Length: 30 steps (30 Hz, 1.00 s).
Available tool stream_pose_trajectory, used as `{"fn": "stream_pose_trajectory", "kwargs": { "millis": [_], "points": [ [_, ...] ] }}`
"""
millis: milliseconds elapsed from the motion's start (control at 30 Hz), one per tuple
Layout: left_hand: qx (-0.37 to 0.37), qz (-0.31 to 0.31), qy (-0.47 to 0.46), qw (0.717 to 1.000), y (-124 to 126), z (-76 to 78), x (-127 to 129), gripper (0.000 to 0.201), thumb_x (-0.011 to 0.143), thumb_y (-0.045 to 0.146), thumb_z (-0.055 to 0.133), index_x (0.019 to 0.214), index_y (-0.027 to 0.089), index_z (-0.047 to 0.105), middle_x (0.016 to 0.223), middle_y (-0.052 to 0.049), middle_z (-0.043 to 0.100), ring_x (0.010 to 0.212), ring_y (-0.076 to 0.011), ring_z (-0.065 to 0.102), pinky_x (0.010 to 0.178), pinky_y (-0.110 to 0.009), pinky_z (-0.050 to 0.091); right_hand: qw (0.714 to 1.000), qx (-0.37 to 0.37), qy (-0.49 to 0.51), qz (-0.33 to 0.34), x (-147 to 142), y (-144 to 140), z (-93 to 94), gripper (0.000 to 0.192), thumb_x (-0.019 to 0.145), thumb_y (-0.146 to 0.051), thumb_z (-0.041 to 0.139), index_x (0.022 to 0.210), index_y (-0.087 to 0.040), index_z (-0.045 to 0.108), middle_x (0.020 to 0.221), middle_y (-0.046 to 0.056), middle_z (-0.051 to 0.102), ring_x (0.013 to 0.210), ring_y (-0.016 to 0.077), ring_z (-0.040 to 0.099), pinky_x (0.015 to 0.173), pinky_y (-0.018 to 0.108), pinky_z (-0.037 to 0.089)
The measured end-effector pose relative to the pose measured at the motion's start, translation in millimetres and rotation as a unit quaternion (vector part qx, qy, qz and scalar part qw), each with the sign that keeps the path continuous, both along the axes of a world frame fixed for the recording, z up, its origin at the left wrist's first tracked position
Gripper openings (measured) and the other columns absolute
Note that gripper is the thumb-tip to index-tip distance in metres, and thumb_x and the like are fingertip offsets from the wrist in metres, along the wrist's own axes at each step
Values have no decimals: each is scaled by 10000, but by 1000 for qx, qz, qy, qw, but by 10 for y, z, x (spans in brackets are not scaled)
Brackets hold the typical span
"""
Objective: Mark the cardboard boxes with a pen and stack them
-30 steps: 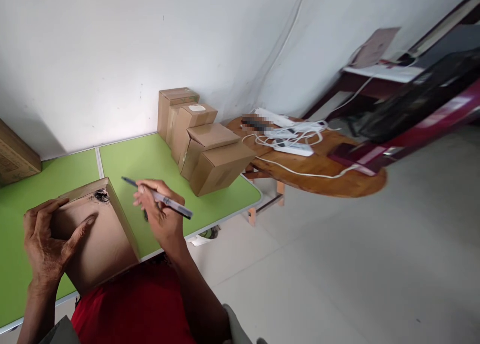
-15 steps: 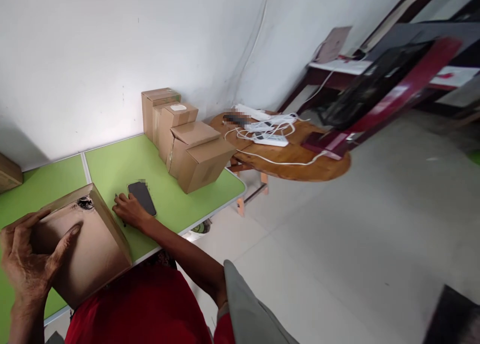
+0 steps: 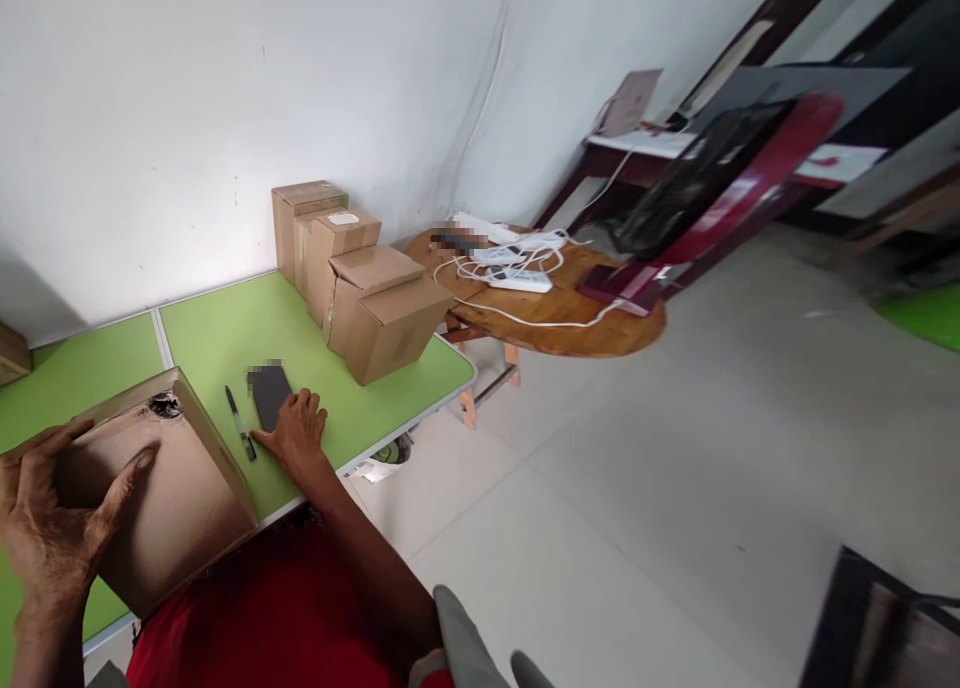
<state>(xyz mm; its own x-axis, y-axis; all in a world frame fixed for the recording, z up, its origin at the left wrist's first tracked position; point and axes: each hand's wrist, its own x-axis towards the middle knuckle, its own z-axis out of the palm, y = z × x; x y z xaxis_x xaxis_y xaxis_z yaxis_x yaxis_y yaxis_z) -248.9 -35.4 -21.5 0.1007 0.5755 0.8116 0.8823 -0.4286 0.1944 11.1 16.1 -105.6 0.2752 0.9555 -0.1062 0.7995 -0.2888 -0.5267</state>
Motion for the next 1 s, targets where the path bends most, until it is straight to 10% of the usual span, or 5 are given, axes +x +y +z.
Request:
{"fn": "stream_pose_trajectory", "kwargs": {
  "millis": [200, 367, 567, 733, 1000],
  "points": [
    [10, 2, -4, 1000, -6, -7, -17, 647, 961, 602, 876, 1436, 182, 747, 1326, -256, 767, 1208, -476, 731, 1058, -719, 604, 990, -14, 129, -57, 88, 52, -62, 782, 712, -356, 1014, 1363, -94, 668, 1490, 321, 677, 1402, 482, 648, 1129, 556, 560],
    [21, 3, 2, 1000, -35, -19, 11, 604, 976, 606, 857, 1416, 211, 735, 1290, -231, 777, 1181, -452, 730, 1052, -677, 590, 949, -5, 314, -41, 285, -44, -134, 361, 799, -359, 888, 1077, -204, 716, 1116, 140, 828, 1147, 371, 780, 949, 457, 649],
    [31, 9, 0, 999, -33, -40, 24, 565, 986, 604, 844, 1394, 232, 725, 1272, -199, 766, 1171, -417, 724, 1052, -623, 578, 823, 7, 568, 18, 482, -533, -66, 577, 819, -599, 913, 1185, -231, 663, 1053, 83, 816, 902, 303, 851, 806, 474, 732],
    [26, 5, -4, 1000, -27, -37, 43, 561, 981, 605, 844, 1389, 238, 724, 1304, -197, 760, 1201, -421, 714, 1087, -624, 563, 619, 16, 777, 110, 422, -957, 245, 584, 891, -533, 1008, 1259, -231, 669, 1276, 123, 834, 1043, 308, 881, 884, 501, 761],
    [18, -4, -4, 1000, -36, -25, 13, 521, 993, 580, 810, 1372, 234, 722, 1296, -189, 769, 1197, -415, 721, 1075, -609, 556, 537, -26, 813, 225, -219, -1118, 673, 835, 860, -608, 1025, 1495, -290, 586, 1238, 106, 855, 1054, 348, 885, 819, 521, 757]
  ]
}}
